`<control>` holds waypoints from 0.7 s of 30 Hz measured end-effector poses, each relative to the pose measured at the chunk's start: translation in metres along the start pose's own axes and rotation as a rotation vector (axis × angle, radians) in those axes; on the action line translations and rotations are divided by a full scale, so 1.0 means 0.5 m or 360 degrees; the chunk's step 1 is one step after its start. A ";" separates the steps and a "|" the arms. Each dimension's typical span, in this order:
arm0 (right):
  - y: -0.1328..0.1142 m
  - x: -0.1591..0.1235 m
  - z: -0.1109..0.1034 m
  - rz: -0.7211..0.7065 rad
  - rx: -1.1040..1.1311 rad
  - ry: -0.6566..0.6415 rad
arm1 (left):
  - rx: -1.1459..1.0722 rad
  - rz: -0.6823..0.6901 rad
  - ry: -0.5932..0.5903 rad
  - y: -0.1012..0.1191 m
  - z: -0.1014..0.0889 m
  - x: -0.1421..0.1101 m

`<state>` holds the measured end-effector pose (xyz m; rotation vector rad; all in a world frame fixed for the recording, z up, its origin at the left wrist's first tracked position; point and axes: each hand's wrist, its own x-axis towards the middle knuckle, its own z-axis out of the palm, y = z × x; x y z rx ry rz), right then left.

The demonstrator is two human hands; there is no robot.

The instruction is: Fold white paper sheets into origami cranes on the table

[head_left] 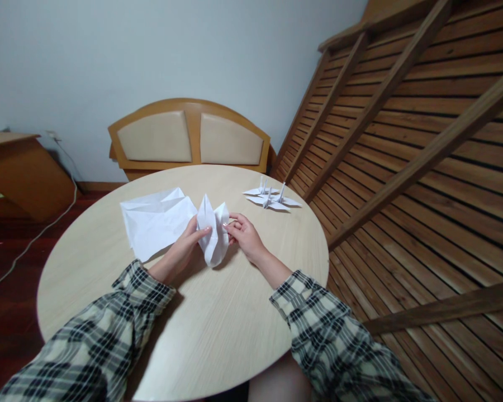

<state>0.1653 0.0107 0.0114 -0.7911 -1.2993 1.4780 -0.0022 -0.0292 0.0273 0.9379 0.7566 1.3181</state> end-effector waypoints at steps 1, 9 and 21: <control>0.000 0.001 -0.002 -0.0010 0.0011 -0.0005 | 0.0009 0.0018 0.0039 0.001 -0.001 0.002; -0.005 -0.006 0.003 0.0023 0.0111 -0.0024 | -0.0053 -0.0042 0.0145 0.005 0.001 0.019; -0.031 -0.016 0.013 -0.0052 0.0200 0.0073 | 0.0339 -0.0008 0.0100 0.045 -0.001 -0.002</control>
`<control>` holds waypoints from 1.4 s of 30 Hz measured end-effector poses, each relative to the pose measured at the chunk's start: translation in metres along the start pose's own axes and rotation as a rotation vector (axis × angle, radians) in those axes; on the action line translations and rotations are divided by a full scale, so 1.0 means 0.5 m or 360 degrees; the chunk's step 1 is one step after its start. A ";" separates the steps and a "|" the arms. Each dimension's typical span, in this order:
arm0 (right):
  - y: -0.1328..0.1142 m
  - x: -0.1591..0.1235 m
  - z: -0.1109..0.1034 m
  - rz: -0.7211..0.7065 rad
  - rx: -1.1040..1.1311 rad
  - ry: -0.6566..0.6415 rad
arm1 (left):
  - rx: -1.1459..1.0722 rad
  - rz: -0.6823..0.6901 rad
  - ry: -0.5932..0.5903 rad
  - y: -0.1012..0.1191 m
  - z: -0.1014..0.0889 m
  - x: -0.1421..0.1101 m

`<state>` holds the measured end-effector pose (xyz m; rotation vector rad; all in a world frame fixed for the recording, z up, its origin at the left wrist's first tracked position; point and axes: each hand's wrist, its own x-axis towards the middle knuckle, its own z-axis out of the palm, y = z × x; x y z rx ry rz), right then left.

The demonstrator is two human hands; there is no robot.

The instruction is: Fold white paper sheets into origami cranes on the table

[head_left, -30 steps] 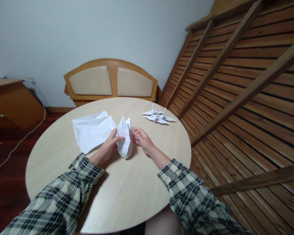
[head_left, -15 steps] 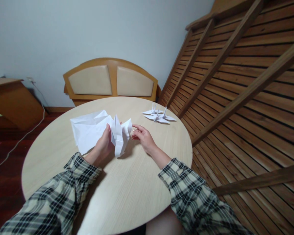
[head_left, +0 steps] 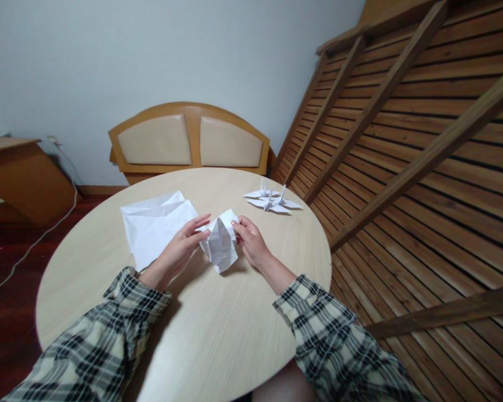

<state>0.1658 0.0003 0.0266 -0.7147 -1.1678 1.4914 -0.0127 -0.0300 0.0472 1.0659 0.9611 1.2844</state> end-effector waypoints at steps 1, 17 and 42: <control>-0.002 -0.001 -0.001 0.0014 0.0021 0.0004 | 0.0001 -0.0039 -0.0015 0.000 0.000 0.000; 0.014 0.004 -0.006 0.0079 0.0115 0.0007 | -0.0249 -0.0158 -0.0042 -0.025 0.007 0.004; 0.035 0.024 -0.031 -0.0202 -0.0456 0.0183 | 0.0343 0.0041 0.0292 -0.017 -0.003 0.008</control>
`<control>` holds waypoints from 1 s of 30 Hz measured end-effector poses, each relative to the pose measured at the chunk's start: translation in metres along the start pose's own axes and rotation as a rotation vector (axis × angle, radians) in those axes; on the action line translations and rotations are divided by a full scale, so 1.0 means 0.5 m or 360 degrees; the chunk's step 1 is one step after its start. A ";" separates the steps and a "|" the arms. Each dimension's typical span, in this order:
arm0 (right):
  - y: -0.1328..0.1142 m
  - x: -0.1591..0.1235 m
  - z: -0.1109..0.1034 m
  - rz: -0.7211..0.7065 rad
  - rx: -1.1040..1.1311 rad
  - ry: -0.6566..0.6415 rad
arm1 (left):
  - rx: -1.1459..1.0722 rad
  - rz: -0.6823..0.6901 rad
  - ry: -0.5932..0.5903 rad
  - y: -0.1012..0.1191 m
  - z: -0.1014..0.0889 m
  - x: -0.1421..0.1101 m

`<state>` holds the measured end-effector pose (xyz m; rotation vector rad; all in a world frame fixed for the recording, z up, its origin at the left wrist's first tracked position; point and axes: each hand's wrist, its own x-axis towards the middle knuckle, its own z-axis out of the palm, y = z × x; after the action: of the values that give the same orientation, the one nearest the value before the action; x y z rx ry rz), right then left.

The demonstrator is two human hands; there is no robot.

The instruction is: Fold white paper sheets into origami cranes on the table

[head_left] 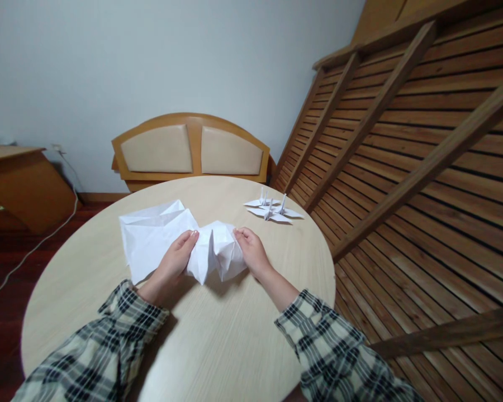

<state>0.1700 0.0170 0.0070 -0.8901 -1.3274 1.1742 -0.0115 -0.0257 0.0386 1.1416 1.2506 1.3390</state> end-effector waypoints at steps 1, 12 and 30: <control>-0.003 0.003 -0.005 -0.0016 -0.0054 0.0019 | 0.0028 0.0002 -0.0028 0.001 -0.004 0.000; -0.019 0.014 -0.028 0.0266 0.0317 0.0099 | -0.0595 -0.0374 -0.0198 0.004 -0.023 0.012; 0.001 -0.005 0.011 0.0657 0.0290 0.0083 | -0.1136 -0.0149 -0.0155 -0.032 0.030 -0.003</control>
<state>0.1647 0.0141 0.0066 -1.0829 -1.0005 1.5504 0.0042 -0.0248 0.0231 0.6213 0.6479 1.4650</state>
